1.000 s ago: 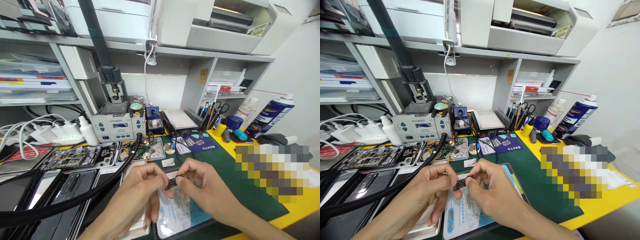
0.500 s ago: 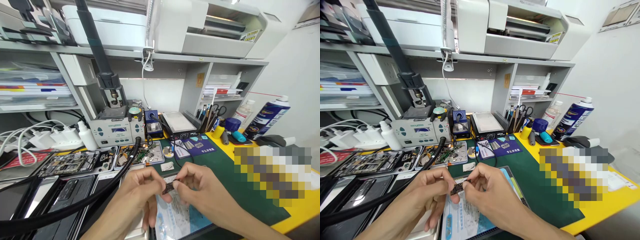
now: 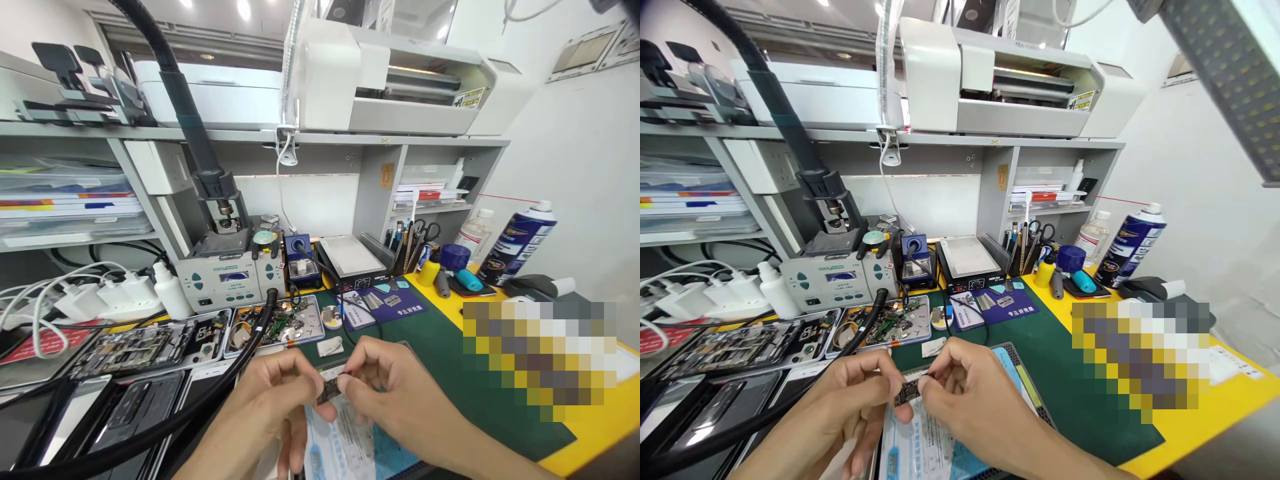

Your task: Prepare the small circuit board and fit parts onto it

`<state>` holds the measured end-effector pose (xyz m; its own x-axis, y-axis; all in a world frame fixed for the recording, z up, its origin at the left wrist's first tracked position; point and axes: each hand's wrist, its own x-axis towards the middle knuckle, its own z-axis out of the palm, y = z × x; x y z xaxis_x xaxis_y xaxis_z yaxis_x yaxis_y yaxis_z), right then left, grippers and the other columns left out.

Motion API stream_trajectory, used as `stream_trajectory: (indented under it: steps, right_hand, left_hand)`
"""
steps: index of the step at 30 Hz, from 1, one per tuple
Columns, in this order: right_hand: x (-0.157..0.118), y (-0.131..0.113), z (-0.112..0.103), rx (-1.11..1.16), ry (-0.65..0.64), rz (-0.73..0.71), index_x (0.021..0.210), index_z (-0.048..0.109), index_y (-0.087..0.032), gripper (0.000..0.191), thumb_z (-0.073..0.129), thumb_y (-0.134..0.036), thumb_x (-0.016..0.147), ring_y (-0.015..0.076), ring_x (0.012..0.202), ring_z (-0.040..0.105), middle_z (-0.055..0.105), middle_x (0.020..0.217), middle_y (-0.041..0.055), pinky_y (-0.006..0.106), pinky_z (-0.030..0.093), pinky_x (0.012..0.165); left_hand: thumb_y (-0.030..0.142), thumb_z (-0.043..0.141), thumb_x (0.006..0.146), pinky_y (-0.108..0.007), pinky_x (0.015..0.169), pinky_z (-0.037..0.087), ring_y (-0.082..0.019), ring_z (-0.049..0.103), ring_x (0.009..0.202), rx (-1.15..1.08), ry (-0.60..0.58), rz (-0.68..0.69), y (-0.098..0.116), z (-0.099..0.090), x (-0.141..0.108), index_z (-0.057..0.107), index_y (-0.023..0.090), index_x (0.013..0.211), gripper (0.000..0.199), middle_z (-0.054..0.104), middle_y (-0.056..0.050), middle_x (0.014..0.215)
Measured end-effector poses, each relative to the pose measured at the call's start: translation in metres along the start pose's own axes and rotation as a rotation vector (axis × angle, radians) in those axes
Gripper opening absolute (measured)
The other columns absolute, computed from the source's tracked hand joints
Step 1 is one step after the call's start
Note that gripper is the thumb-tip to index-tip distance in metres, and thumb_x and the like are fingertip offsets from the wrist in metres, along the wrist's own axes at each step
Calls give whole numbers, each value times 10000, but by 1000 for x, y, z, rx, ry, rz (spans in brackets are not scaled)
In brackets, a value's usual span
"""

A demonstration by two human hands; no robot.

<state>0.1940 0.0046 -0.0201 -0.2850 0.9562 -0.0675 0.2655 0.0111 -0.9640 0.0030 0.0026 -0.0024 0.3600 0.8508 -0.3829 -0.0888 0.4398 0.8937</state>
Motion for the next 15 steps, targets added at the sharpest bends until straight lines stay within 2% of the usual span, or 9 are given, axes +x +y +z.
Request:
stream_trajectory:
  steps: [7, 12, 15]
  right_hand:
    - [2, -1, -1, -28, 11, -36, 744, 548, -199, 158, 676, -214, 836, 94, 520, 468, 525, 571, -71, 208, 328, 486]
    - [3, 4, -1, -1, -8, -42, 765, 550, -208, 119, 643, -218, 838, 116, 530, 532, 530, 568, -64, 211, 328, 474]
    - [4, 6, -1, 19, 2, -53, 759, 549, -209, 120, 655, -220, 814, 111, 530, 504, 514, 570, -67, 211, 310, 468]
  left_hand:
    - [338, 691, 720, -120, 285, 327, -31, 503, 287, 51, 39, 2, -2, 1, 2, 580, 148, 698, 220, 773, -74, 808]
    - [330, 704, 731, -135, 279, 307, -51, 500, 263, 61, 56, 11, -3, 1, 4, 571, 157, 667, 227, 773, -85, 736]
    - [324, 715, 722, -147, 262, 272, -59, 478, 239, 63, 60, 19, -4, 1, 5, 576, 160, 648, 227, 771, -80, 692]
